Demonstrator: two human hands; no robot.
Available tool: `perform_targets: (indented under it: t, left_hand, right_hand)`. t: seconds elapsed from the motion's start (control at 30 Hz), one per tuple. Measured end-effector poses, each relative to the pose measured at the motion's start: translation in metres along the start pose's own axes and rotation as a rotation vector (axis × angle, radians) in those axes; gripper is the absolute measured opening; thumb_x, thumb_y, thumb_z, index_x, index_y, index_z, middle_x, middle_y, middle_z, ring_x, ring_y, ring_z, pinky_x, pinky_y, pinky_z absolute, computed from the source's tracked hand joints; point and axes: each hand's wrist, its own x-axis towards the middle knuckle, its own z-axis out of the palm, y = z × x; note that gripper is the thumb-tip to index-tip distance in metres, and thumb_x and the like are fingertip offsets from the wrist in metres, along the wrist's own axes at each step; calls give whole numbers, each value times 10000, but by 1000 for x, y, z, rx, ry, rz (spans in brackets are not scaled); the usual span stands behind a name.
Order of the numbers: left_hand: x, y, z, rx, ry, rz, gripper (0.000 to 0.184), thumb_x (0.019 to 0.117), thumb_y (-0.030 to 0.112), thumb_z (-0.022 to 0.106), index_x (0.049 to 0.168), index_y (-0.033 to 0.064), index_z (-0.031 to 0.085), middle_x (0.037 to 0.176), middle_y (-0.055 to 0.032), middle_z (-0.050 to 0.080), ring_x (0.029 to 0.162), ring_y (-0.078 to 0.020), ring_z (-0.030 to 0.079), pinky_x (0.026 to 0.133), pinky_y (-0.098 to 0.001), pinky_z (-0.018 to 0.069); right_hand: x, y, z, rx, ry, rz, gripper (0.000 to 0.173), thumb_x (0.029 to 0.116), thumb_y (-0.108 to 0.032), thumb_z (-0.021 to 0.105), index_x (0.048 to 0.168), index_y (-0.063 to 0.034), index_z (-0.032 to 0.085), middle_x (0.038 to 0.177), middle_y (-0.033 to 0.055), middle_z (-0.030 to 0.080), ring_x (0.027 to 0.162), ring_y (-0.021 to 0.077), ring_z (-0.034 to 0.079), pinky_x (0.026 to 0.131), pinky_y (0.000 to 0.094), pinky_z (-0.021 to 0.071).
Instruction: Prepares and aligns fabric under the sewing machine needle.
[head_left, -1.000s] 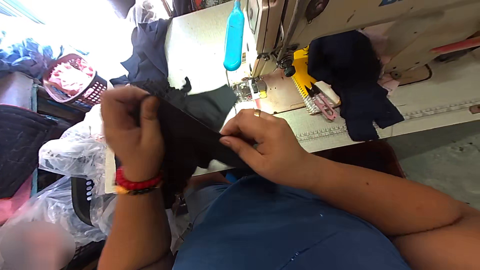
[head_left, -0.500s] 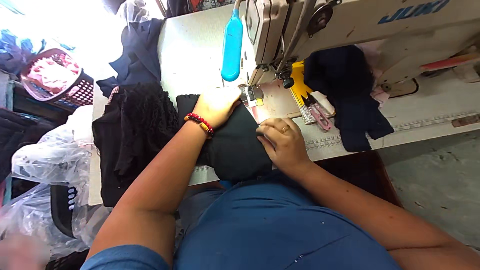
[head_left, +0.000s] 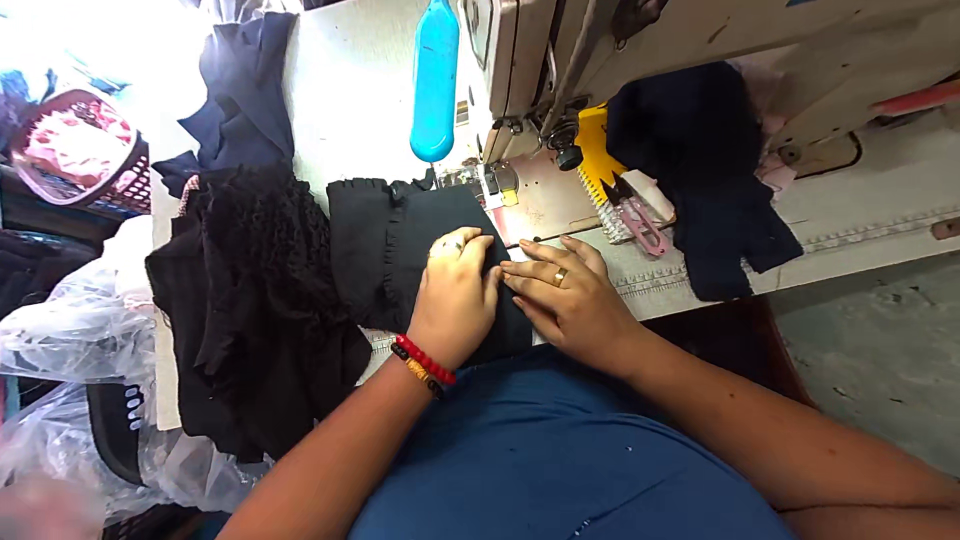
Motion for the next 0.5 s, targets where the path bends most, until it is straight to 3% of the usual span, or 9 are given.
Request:
perform_targets:
  t: [0.07, 0.13, 0.27, 0.5]
  left_hand:
    - [-6, -7, 12, -1, 11, 10, 409, 1011, 257, 578, 1339, 20, 640, 1427, -162, 595, 1365, -310, 531, 1173, -476, 381]
    - [-2, -16, 14, 21, 31, 51, 441, 1013, 292, 565, 1349, 16, 634, 1434, -160, 596, 1380, -304, 527, 1197, -468, 354]
    - [17, -30, 6, 21, 25, 125, 426, 977, 236, 564, 1323, 3, 652, 1418, -162, 614, 1373, -322, 534, 1194, -470, 352]
    - [57, -54, 4, 15, -13, 131, 455, 979, 324, 572, 1331, 53, 668, 1408, -134, 626, 1374, -307, 529, 1177, -454, 363]
  right_hand:
    - [-1, 2, 0, 12, 0, -10, 324, 1033, -262, 508, 1171, -126, 768, 1342, 20, 696, 1407, 254, 520, 1188, 627, 276]
    - [0, 4, -2, 12, -25, -16, 350, 1039, -311, 501, 1193, -131, 759, 1372, 16, 679, 1425, 245, 501, 1197, 631, 257]
    - [14, 11, -4, -46, -72, -39, 415, 1021, -418, 494, 1219, -162, 755, 1390, 6, 668, 1441, 254, 482, 1177, 686, 217]
    - [40, 22, -4, -110, -164, 11, 623, 1005, -610, 415, 1332, -155, 688, 1515, 2, 567, 1515, 261, 372, 1199, 717, 114]
